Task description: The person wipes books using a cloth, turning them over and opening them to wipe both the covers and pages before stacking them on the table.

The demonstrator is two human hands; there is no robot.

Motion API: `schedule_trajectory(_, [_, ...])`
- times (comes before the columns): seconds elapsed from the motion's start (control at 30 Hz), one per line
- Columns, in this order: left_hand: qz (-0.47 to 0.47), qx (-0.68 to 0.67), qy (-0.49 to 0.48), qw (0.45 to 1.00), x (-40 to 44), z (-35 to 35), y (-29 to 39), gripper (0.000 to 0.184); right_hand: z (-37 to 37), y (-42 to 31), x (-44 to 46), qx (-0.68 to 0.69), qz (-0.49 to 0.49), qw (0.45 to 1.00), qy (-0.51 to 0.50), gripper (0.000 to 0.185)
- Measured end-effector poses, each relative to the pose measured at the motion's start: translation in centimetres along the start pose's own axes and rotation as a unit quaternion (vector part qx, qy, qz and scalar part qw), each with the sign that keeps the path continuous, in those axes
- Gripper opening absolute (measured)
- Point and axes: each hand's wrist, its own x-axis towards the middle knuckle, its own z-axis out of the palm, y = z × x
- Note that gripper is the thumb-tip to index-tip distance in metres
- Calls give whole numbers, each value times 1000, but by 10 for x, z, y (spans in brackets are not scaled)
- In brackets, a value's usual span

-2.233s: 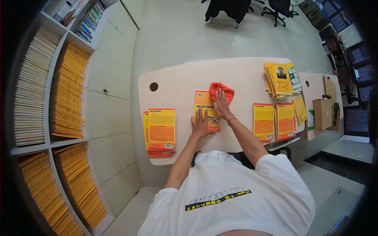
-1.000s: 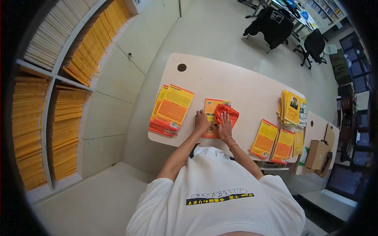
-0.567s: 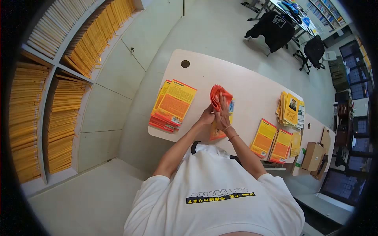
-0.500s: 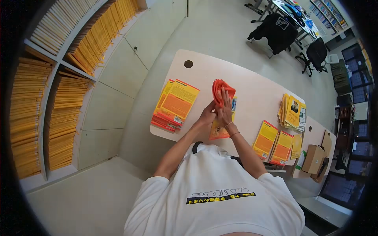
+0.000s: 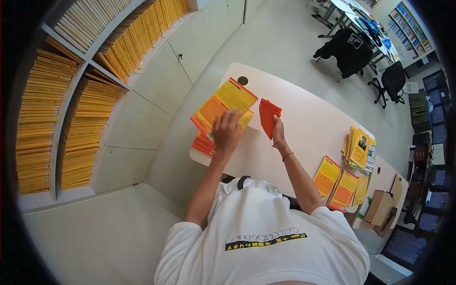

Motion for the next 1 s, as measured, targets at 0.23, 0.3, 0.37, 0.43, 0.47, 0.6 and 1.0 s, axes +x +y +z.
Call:
schedule_trajectory(0.23, [-38,1,-226,973,-83,75,-19,36,-7,17,-17,-72,59,995,-46,41])
schedule_trajectory(0.3, [-60,45,-221,972,-99,86,-30,40,-3,14,-24,-46,46,998,-1,38])
schedule_trajectory(0.37, [-71,68,-221,970,-106,89,-32,42,-3,12,-28,-32,41,998,23,38])
schedule_trajectory(0.43, [-97,78,-234,964,-106,90,-31,46,-5,9,-26,-16,47,998,44,38])
schedule_trajectory(0.47, [-110,84,-241,961,-105,90,-30,48,-6,7,-25,-9,50,997,54,38])
schedule_trajectory(0.6, [-152,107,-246,951,-104,86,-32,56,-12,7,-21,-10,43,997,64,38])
schedule_trajectory(1.0, [-102,120,-216,963,-95,62,-28,52,-26,27,-37,4,33,995,90,37])
